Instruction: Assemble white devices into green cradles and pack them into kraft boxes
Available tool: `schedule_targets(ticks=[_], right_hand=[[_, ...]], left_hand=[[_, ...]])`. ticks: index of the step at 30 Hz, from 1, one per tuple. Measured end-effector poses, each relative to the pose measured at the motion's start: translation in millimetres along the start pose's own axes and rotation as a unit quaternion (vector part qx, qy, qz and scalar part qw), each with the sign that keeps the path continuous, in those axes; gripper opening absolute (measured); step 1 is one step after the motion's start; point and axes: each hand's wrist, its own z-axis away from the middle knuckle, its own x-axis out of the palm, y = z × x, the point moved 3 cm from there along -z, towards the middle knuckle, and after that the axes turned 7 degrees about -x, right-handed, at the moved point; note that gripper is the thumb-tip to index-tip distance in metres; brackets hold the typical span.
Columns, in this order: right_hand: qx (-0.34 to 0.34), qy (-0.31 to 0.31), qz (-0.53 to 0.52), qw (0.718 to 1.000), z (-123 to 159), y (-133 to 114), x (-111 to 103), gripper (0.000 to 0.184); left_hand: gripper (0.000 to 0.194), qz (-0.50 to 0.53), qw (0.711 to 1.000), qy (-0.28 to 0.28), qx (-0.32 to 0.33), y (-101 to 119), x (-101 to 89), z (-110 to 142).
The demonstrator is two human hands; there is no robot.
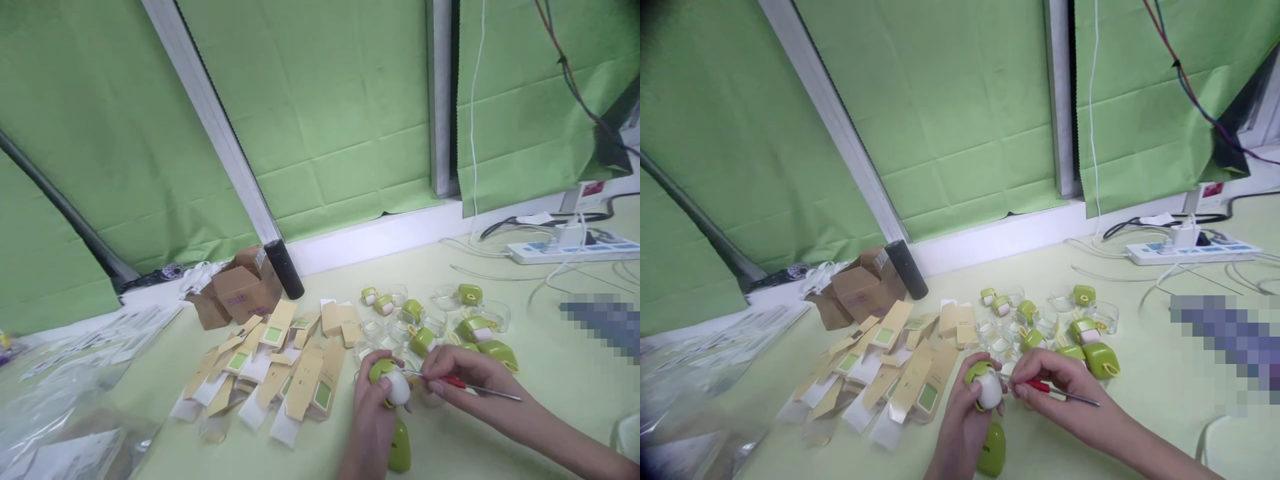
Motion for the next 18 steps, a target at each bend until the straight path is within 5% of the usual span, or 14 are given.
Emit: schedule_targets(ticks=[5, 13, 18], right_hand=[[0.084, 0.043, -0.081, 0.992, -1.6, 6.0, 1.8, 0.016], [0.142, 0.038, -0.245, 0.958, 4.0, 13.8, 16.7, 0.016], [0.091, 0.036, -0.209, 0.973, 6.5, 17.9, 19.0, 0.018]], left_hand=[[0.046, -0.085, 0.996, 0.024, 0.01, 2.1, -3.4, 7.1], [0.032, -0.103, 0.994, -0.035, 0.001, 3.2, 1.2, 9.7], [0.031, -0.137, 0.99, -0.03, -0.033, 8.5, 3.7, 11.6]])
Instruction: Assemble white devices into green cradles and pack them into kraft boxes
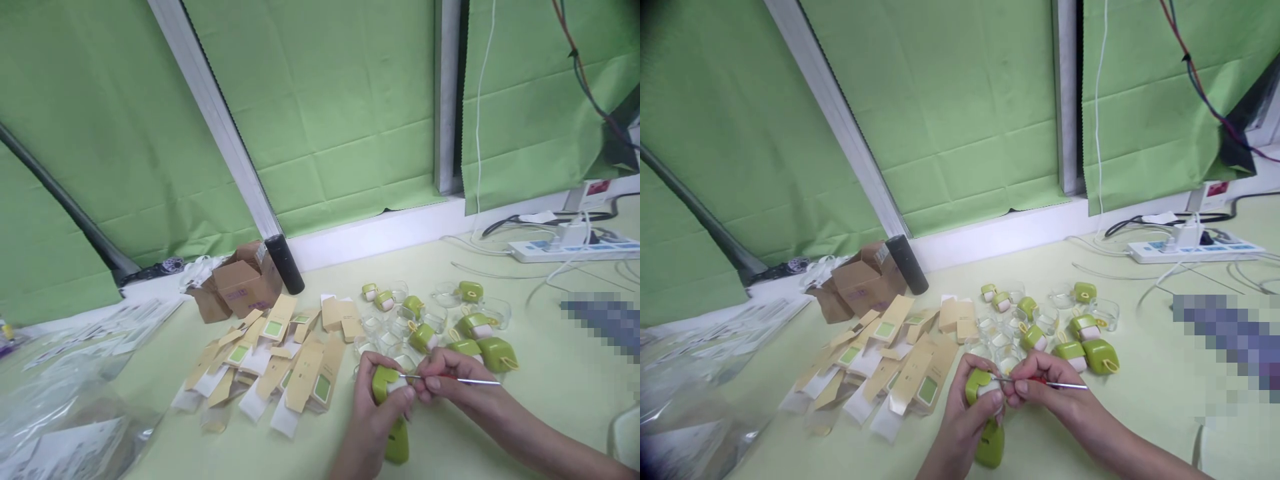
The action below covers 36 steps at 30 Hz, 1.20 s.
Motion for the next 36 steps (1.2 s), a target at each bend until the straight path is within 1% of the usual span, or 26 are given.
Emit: schedule_targets(ticks=[2, 5, 7, 9, 11, 12, 14, 16, 19, 22, 24, 26, 28, 30, 31, 32, 33, 34, 36], right_hand=[[-0.014, -0.007, 0.01, 1.0, 0.7, 0.5, 0.0, 0.019], [-0.014, -0.014, 0.028, 0.999, 1.0, -1.2, 0.1, 0.019], [-0.014, -0.007, 0.032, 0.999, 0.1, -3.9, -1.3, 0.02], [-0.016, 0.029, 0.057, 0.998, -0.9, -6.7, -5.6, 0.02], [-0.037, 0.053, 0.123, 0.99, -0.8, -9.5, -9.2, 0.024], [-0.048, 0.047, 0.164, 0.984, -0.3, -10.2, -9.4, 0.024], [-0.061, 0.009, 0.229, 0.972, 1.3, -9.5, -6.2, 0.023], [-0.064, -0.02, 0.254, 0.965, 2.6, -7.0, -1.5, 0.029], [-0.081, -0.015, 0.227, 0.97, 1.8, -4.0, 3.6, 0.03], [-0.079, -0.014, 0.158, 0.984, -1.1, -1.2, 4.0, 0.032], [-0.084, -0.007, 0.155, 0.984, -3.5, -2.7, -1.4, 0.03], [-0.101, 0.008, 0.223, 0.969, -6.7, -7.9, -12.3, 0.026], [-0.113, 0.016, 0.341, 0.933, -10.6, -14.2, -24.7, 0.02], [-0.108, -0.002, 0.446, 0.888, -14.4, -18.7, -33.2, 0.016], [-0.104, -0.017, 0.479, 0.871, -15.7, -20.3, -35.0, 0.016], [-0.102, -0.032, 0.498, 0.861, -16.4, -21.8, -35.1, 0.015], [-0.1, -0.041, 0.501, 0.859, -16.4, -23.2, -33.9, 0.013], [-0.097, -0.041, 0.489, 0.866, -15.8, -24.6, -32.0, 0.012], [-0.087, -0.019, 0.432, 0.897, -13.4, -26.9, -27.0, 0.019]], left_hand=[[0.032, -0.005, 1.0, 0.004, -0.01, 2.3, 2.4, 1.2], [0.036, -0.018, 0.999, 0.008, -0.026, 3.6, 5.3, 1.2], [0.039, -0.026, 0.999, 0.035, -0.031, 2.9, 4.2, -0.3], [0.045, -0.029, 0.996, 0.083, -0.022, 1.2, 1.9, -1.9], [0.046, -0.044, 0.991, 0.125, -0.003, -1.4, 1.9, -2.8], [0.046, -0.054, 0.989, 0.139, 0.015, -2.5, 3.6, -2.6], [0.048, -0.074, 0.983, 0.158, 0.054, -4.5, 9.5, -1.6], [0.05, -0.092, 0.975, 0.177, 0.092, -5.4, 16.8, -0.3], [0.049, -0.136, 0.965, 0.196, 0.108, -5.8, 25.2, -1.8], [0.043, -0.144, 0.966, 0.199, 0.078, -4.3, 24.8, -7.1], [0.041, -0.107, 0.968, 0.222, 0.054, -0.4, 17.6, -9.2], [0.042, -0.051, 0.964, 0.259, 0.033, 5.8, 7.0, -8.7], [0.041, 0.022, 0.962, 0.27, 0.032, 13.0, -1.8, -7.1], [0.041, 0.102, 0.96, 0.259, 0.033, 17.8, -6.8, -6.1], [0.041, 0.141, 0.957, 0.25, 0.031, 18.8, -7.9, -6.0], [0.039, 0.173, 0.954, 0.244, 0.03, 19.1, -8.3, -6.1], [0.038, 0.198, 0.951, 0.236, 0.025, 18.5, -8.0, -6.4], [0.036, 0.214, 0.95, 0.225, 0.019, 17.4, -6.9, -6.7], [0.034, 0.222, 0.954, 0.201, 0.007, 14.9, -3.8, -6.6]])
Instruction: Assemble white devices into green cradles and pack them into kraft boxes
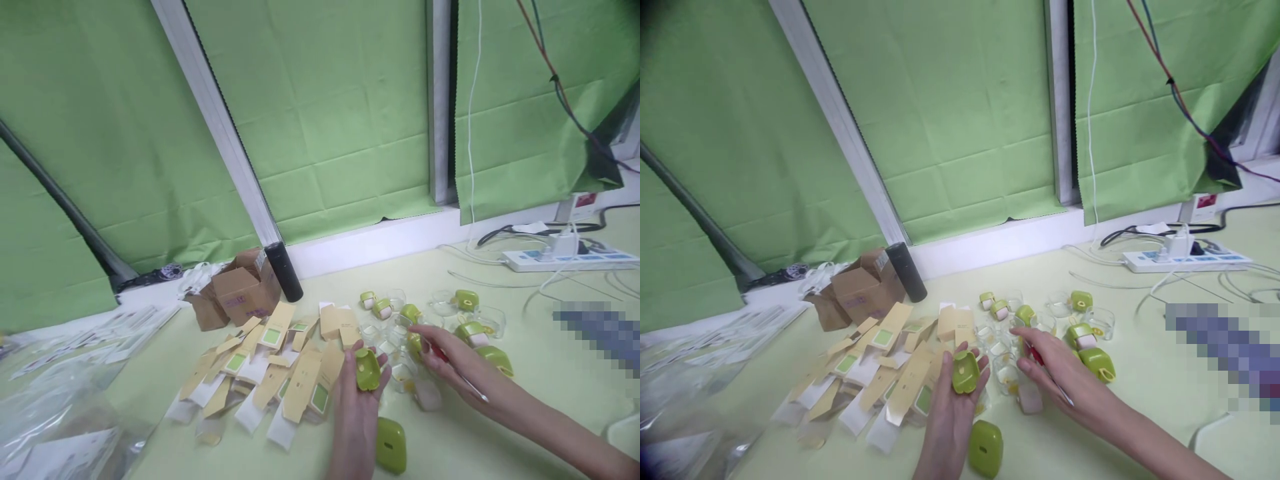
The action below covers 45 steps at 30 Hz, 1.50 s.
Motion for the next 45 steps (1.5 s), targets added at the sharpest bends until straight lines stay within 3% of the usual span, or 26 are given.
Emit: schedule_targets(ticks=[2, 5, 13, 17, 24, 28, 35, 40, 45], right_hand=[[0.007, 0.005, -0.083, 0.996, 2.0, -6.4, 3.8, 0.023], [-0.024, -0.041, -0.167, 0.985, 3.8, -15.8, 12.6, 0.023], [-0.088, -0.075, -0.091, 0.989, 8.1, -18.6, 24.0, 0.02], [-0.086, -0.05, -0.111, 0.989, 8.2, -17.9, 24.4, 0.019], [0.032, 0.018, -0.19, 0.981, 6.5, -16.8, 25.2, 0.027], [0.08, 0.013, -0.268, 0.96, 5.1, -9.9, 26.7, 0.029], [0.131, 0.031, -0.315, 0.939, 3.4, -2.6, 28.4, 0.029], [0.143, 0.097, -0.321, 0.931, 1.0, -1.7, 31.4, 0.047], [0.174, 0.09, -0.359, 0.913, 2.0, 4.2, 35.1, 0.05]], left_hand=[[0.037, -0.022, 1.0, -0.01, -0.019, -3.6, 1.2, 2.6], [0.043, -0.054, 0.998, -0.022, -0.027, -7.4, 3.4, 7.1], [0.053, -0.089, 0.996, -0.003, -0.016, -19.0, -2.8, 0.2], [0.052, -0.107, 0.994, 0.001, 0.004, -16.7, -3.3, 0.5], [0.046, -0.116, 0.992, -0.009, 0.046, -16.2, -1.5, 5.3], [0.042, -0.126, 0.99, -0.027, 0.05, -16.7, -3.5, 5.1], [0.042, -0.133, 0.99, -0.048, 0.032, -22.1, -1.5, 3.6], [0.039, -0.106, 0.992, -0.056, 0.032, -30.9, 3.4, 4.8], [0.041, -0.104, 0.993, -0.063, 0.01, -31.6, 1.9, 2.3]])
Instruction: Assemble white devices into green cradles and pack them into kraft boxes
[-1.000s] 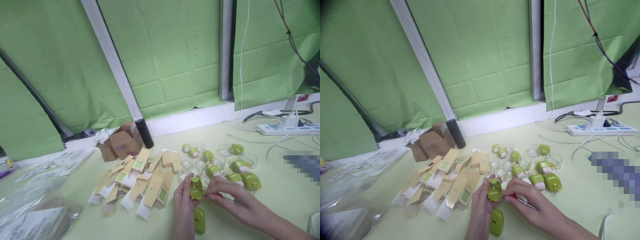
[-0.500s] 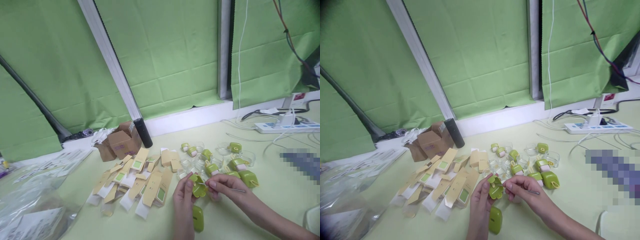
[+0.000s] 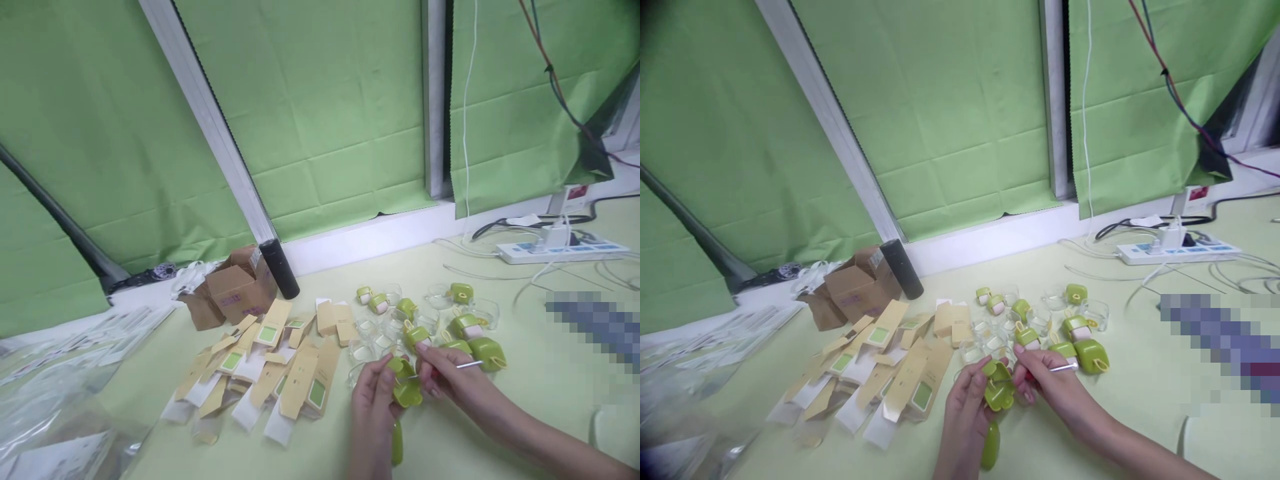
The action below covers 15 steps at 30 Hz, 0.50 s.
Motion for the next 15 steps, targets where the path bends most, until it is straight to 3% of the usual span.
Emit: schedule_targets(ticks=[6, 11, 15], right_hand=[[-0.124, -0.055, 0.133, 0.982, 2.0, -7.0, -1.4, 0.045], [-0.09, -0.064, 0.139, 0.984, 0.5, -4.5, -2.2, 0.049], [-0.174, -0.102, 0.236, 0.951, 7.3, -8.4, 3.0, 0.027]], left_hand=[[0.04, -0.015, 1.0, -0.012, 0.004, -0.3, -4.3, -1.4], [0.041, -0.007, 0.999, -0.032, 0.001, -3.0, -1.9, 1.2], [0.037, -0.012, 0.999, -0.038, 0.029, -4.4, -0.2, 2.4]])
